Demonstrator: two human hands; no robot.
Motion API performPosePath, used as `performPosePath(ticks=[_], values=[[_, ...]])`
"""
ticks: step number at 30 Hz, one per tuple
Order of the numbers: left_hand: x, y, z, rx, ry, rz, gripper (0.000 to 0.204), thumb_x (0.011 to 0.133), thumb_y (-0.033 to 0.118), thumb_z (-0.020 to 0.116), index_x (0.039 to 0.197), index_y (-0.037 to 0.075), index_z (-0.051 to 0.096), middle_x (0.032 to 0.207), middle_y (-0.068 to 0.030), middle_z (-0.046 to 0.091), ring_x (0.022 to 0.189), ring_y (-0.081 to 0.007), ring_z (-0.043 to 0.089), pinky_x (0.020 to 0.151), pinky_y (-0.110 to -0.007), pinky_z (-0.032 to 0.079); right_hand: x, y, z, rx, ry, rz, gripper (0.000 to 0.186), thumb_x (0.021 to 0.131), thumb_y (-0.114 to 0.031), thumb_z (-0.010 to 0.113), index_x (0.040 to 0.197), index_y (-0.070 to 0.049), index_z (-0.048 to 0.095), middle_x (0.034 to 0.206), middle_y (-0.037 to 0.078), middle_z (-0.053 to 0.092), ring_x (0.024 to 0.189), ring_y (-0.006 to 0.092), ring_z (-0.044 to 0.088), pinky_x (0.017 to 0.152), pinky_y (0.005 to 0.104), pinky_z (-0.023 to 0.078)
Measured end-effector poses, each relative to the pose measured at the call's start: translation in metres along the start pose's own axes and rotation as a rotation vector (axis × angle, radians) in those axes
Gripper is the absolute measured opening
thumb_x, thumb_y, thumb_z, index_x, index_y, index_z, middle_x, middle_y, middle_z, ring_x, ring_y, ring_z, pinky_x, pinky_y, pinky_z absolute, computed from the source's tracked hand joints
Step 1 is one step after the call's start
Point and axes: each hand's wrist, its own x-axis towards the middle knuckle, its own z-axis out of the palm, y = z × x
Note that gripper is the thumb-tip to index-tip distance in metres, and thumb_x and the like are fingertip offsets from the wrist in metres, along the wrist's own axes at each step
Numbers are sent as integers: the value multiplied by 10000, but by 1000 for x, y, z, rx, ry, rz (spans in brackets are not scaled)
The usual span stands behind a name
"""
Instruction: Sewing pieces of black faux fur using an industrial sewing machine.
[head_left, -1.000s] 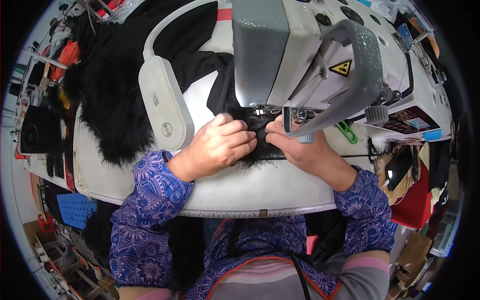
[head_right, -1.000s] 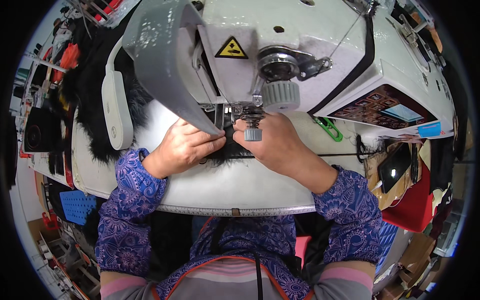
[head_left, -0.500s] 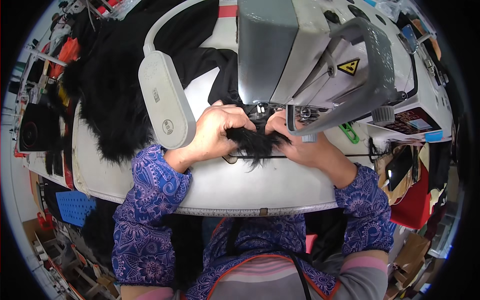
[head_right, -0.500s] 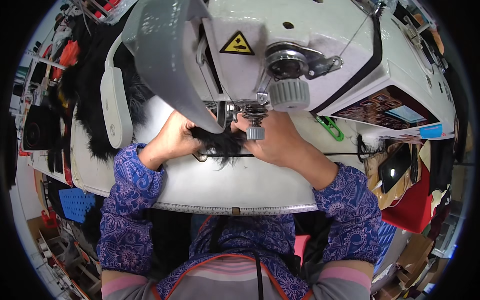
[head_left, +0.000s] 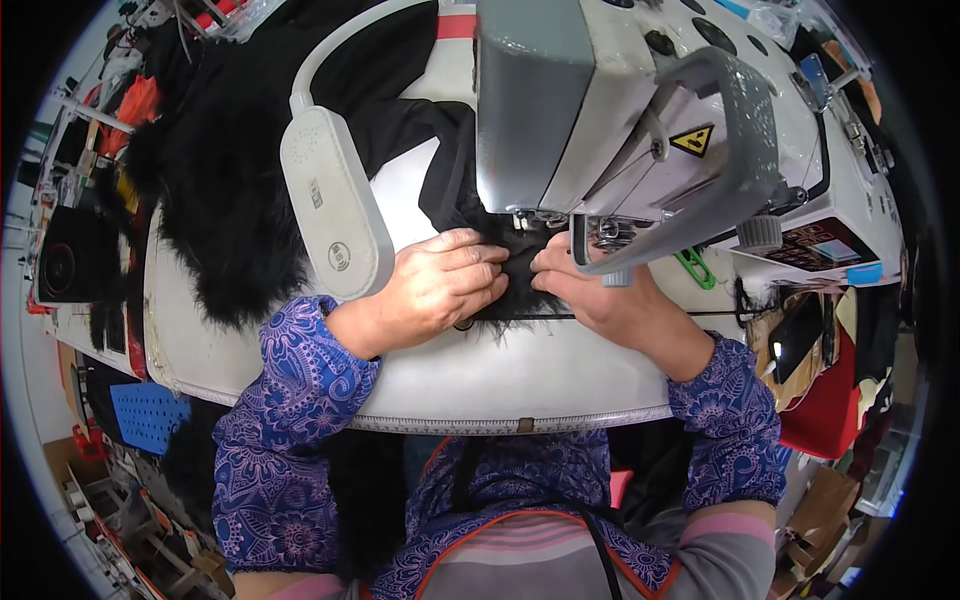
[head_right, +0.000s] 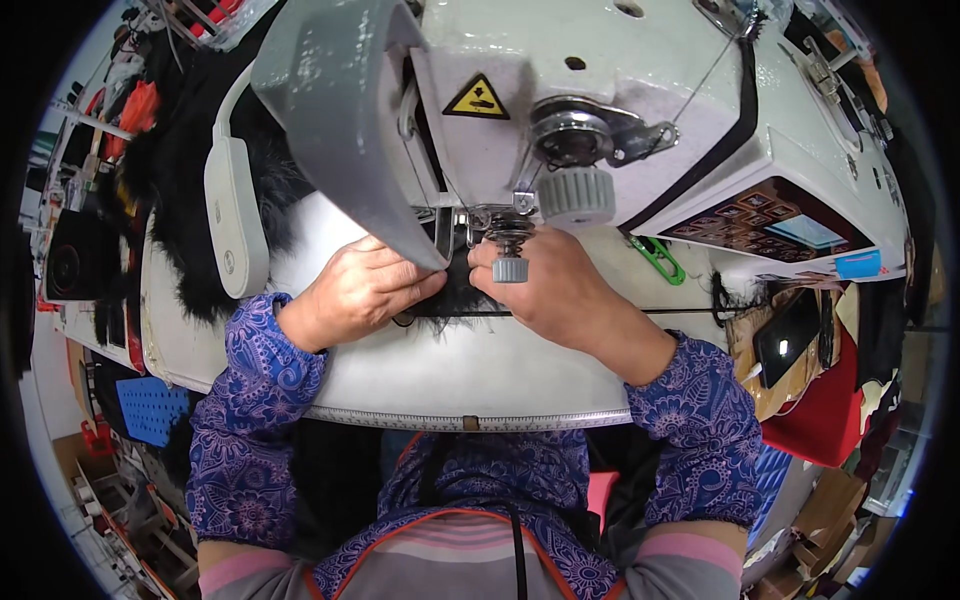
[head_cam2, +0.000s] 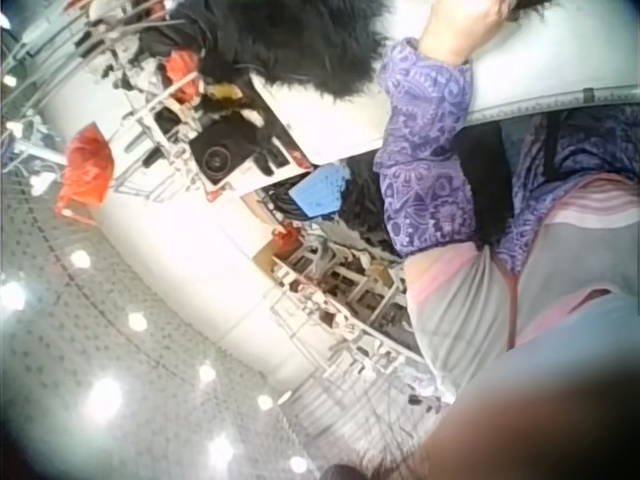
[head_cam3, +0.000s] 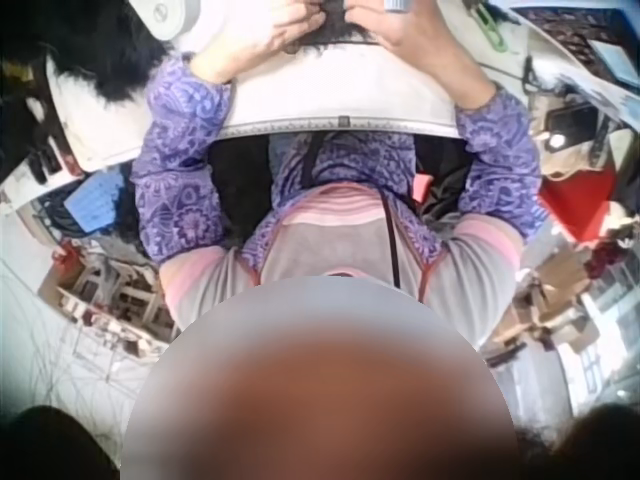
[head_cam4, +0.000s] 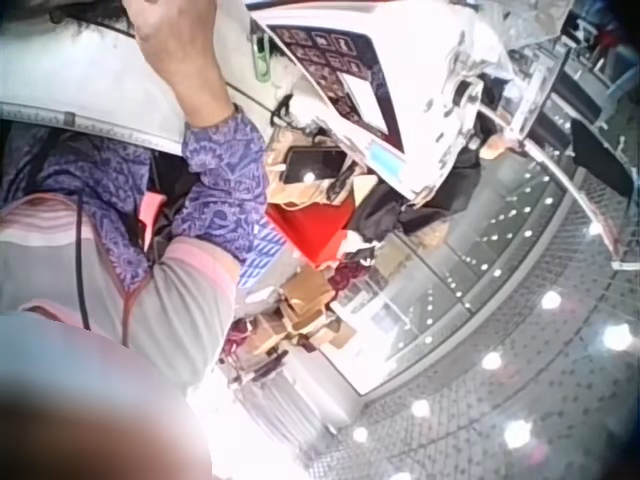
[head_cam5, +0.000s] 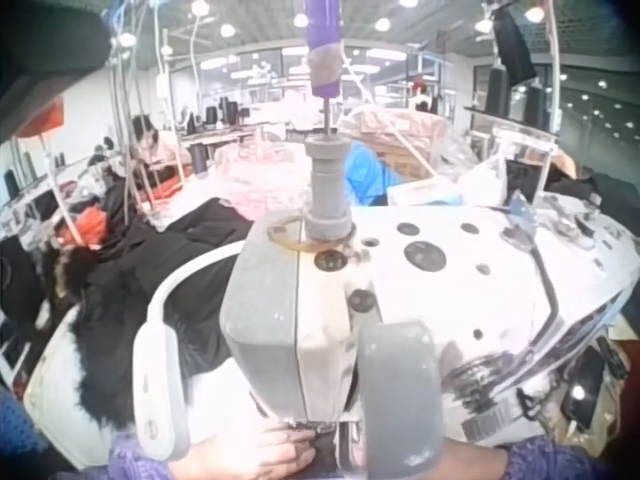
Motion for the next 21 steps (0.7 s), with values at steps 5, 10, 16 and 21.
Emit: performPosePath(ticks=[5, 10, 16, 21], values=[[-3, -3, -3, -9, -59, -32, 431, 575, 36, 703, 1006, 32, 720, 1033, -65, 685, 1012, -256, 656, 913, -415, 528, -2, -2, -1, 140, 46, 126, 180, 745, -37, 676, 911, -106, 662, 862, 26, 643, 743, 280, 626, 599, 400, 492], [-4, -4, -7, -58, -143, -123, 386, 694, 101, 717, 1076, 54, 690, 1093, -69, 671, 1183, -248, 601, 1046, -468, 440, -2, -5, -6, 93, -55, 132, 289, 694, 25, 702, 958, -92, 705, 970, 24, 658, 924, 229, 643, 767, 359, 511], [-5, -8, -3, -93, -148, -217, 379, 720, 27, 694, 1094, 85, 689, 1097, -53, 669, 1194, -243, 593, 1083, -541, 394, -7, -4, -4, -9, -102, 255, 261, 776, -20, 672, 1010, -128, 712, 1047, 10, 687, 965, 219, 672, 768, 334, 536], [-5, -14, 4, -40, -180, -268, 406, 707, 11, 682, 1107, 85, 689, 1089, -46, 669, 1132, -233, 618, 1099, -542, 373, -11, 7, 1, -95, -266, 384, 257, 864, -35, 634, 1071, -161, 718, 965, 43, 715, 867, 237, 699, 734, 343, 555]])
